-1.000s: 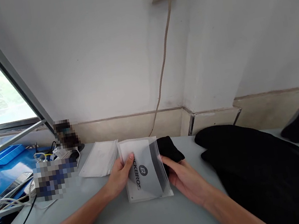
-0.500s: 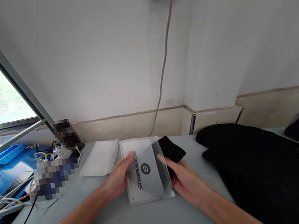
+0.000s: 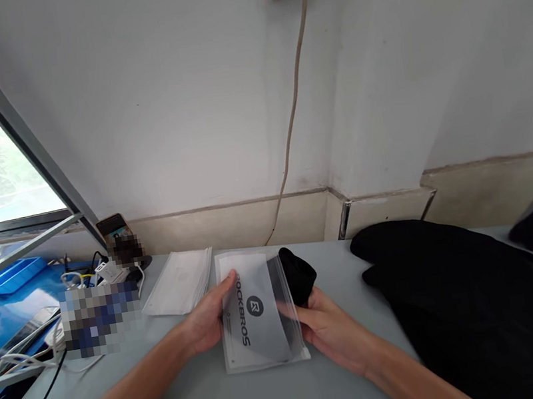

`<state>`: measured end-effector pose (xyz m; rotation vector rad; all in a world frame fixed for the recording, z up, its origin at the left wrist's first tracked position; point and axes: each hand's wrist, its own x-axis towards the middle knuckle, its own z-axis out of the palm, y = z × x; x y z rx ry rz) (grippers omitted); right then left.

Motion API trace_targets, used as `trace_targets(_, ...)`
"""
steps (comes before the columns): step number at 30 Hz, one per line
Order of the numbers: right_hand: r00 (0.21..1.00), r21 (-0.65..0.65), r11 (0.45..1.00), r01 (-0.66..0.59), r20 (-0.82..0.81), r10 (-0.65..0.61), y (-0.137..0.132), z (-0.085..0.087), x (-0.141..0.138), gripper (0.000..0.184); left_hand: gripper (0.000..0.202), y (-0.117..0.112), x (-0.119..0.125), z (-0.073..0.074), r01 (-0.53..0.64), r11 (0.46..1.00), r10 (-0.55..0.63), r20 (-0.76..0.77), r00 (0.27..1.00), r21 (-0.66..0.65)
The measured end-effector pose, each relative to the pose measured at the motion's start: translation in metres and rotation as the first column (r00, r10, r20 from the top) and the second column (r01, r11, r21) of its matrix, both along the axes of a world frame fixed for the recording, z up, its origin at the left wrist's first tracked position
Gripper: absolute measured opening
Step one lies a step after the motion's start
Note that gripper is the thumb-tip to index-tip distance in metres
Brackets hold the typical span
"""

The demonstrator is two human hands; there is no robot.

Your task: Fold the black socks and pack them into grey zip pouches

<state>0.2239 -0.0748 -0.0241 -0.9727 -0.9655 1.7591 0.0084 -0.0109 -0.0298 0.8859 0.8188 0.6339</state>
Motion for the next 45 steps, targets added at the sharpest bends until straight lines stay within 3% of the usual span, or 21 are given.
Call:
trace_targets(6,0.994,-0.020,0.997,-0.071,0.083,0.072,0.000,0.000,0.007,0.047,0.063,0.000,-0.004,0.010,0.045,0.997,-0.048,-0.061,0.997,-0.058)
trace_targets(11,0.988,-0.119,0.989,-0.087,0.117,0.101,-0.004,-0.004,0.010,0.065,0.060,-0.004,0.000,0.005,0.126,0.992,-0.126,-0.017,0.992,-0.031)
trace_targets(16,0.999,-0.164,0.986,-0.017,-0.029,0.012,-0.001,-0.005,-0.001,0.041,0.064,-0.003,0.004,-0.001,0.009,0.999,-0.008,-0.013,1.000,0.039)
trace_targets(19,0.999,-0.190,0.982,0.016,-0.026,-0.021,-0.001,-0.003,-0.007,0.042,0.064,-0.004,0.004,0.000,-0.001,0.999,0.001,-0.006,1.000,0.054)
trace_targets(24,0.988,-0.206,0.975,0.083,0.145,-0.054,-0.003,0.001,-0.006,0.051,0.064,-0.007,0.005,0.002,0.015,0.999,-0.014,-0.007,1.000,0.043)
trace_targets(28,0.980,-0.187,0.982,0.037,0.199,0.001,-0.002,0.001,0.000,0.053,0.064,-0.011,0.007,0.005,0.005,0.995,-0.011,0.058,0.998,0.100)
trace_targets(33,0.986,-0.161,0.984,0.078,0.161,-0.052,-0.004,-0.009,-0.002,0.060,0.065,-0.013,0.009,0.005,0.060,0.986,-0.065,0.026,0.998,0.156)
trace_targets(37,0.981,-0.195,0.966,0.168,0.125,-0.146,-0.003,-0.014,-0.006,0.068,0.067,-0.009,0.010,-0.003,0.045,0.991,-0.040,-0.049,0.998,0.122)
trace_targets(41,0.996,-0.137,0.987,0.082,0.034,-0.078,-0.002,-0.009,-0.007,0.055,0.068,-0.009,0.012,-0.008,0.010,0.992,0.003,-0.102,0.995,0.124)
trace_targets(45,0.995,-0.122,0.988,0.091,0.051,-0.085,-0.003,-0.001,-0.010,0.051,0.066,-0.016,0.012,-0.002,0.108,0.974,-0.095,-0.075,0.993,0.199)
